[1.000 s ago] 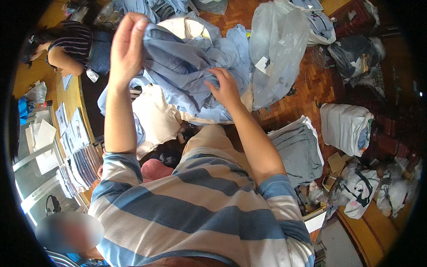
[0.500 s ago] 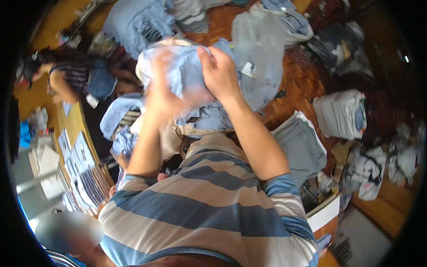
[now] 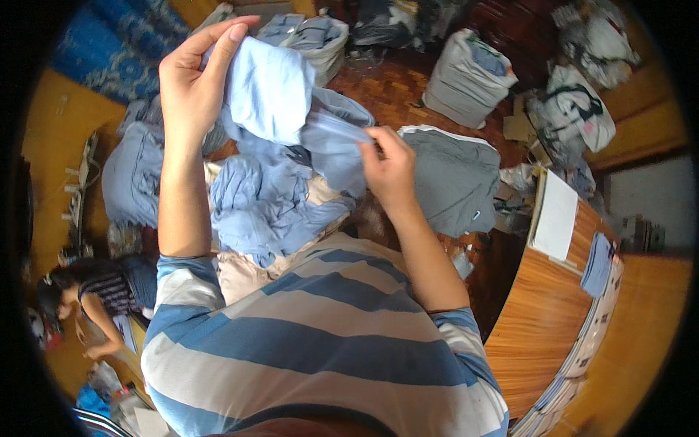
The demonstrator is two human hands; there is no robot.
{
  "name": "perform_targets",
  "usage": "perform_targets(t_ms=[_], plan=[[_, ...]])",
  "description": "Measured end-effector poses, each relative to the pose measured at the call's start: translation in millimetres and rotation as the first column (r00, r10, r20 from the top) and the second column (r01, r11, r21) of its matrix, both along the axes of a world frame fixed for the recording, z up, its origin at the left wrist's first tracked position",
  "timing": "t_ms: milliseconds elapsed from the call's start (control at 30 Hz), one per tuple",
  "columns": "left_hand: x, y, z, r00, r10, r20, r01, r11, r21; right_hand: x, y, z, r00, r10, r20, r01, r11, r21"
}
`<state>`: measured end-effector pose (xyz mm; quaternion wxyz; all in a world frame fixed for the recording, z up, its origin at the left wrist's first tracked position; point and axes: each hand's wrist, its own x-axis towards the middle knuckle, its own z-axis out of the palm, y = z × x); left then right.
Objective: The person folds shirts by placing them on a table, inserting a cardboard sheet, folding the sleeves and sides over the cardboard, and then folding the bottom up to complete the garment.
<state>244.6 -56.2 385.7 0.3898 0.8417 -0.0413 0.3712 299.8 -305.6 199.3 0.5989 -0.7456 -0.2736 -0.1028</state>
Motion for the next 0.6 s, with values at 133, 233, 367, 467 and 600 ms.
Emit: perform_targets(t_ms=[133,233,367,467,600], plan=[[42.5,-48.8,-15.4,0.998,-0.05,0.044,0.02,0.853,0.522,5.7,-75.7,50.1,0.983,-0.177,-0.046,0.183,0.961,0.207],[39.0,-147.6,-28.4,0.995,-0.021,-0.093,0.08,0.713,0.697,12.2,-134.6,108.1,0.96,-0.274,0.059,0.255,0.94,0.227],[68.2,-217.8,-62.4,0.989,-0.064,-0.131,0.137,0.714,0.687,10.4,-224.8,163.7,0.889,-0.176,0.422,0.284,0.936,-0.207],[88.0,-225.7,-40.5,0.934,-0.316,-0.167,0.357,0.823,0.442,25.1,-330.7,172.8,0.842,-0.155,0.516,0.387,0.84,-0.38],[92.2,-237.6,-7.0,0.739,-0.585,-0.334,0.591,0.801,-0.094,1.5,-428.5,181.8,0.975,-0.138,0.176,0.217,0.78,-0.587]])
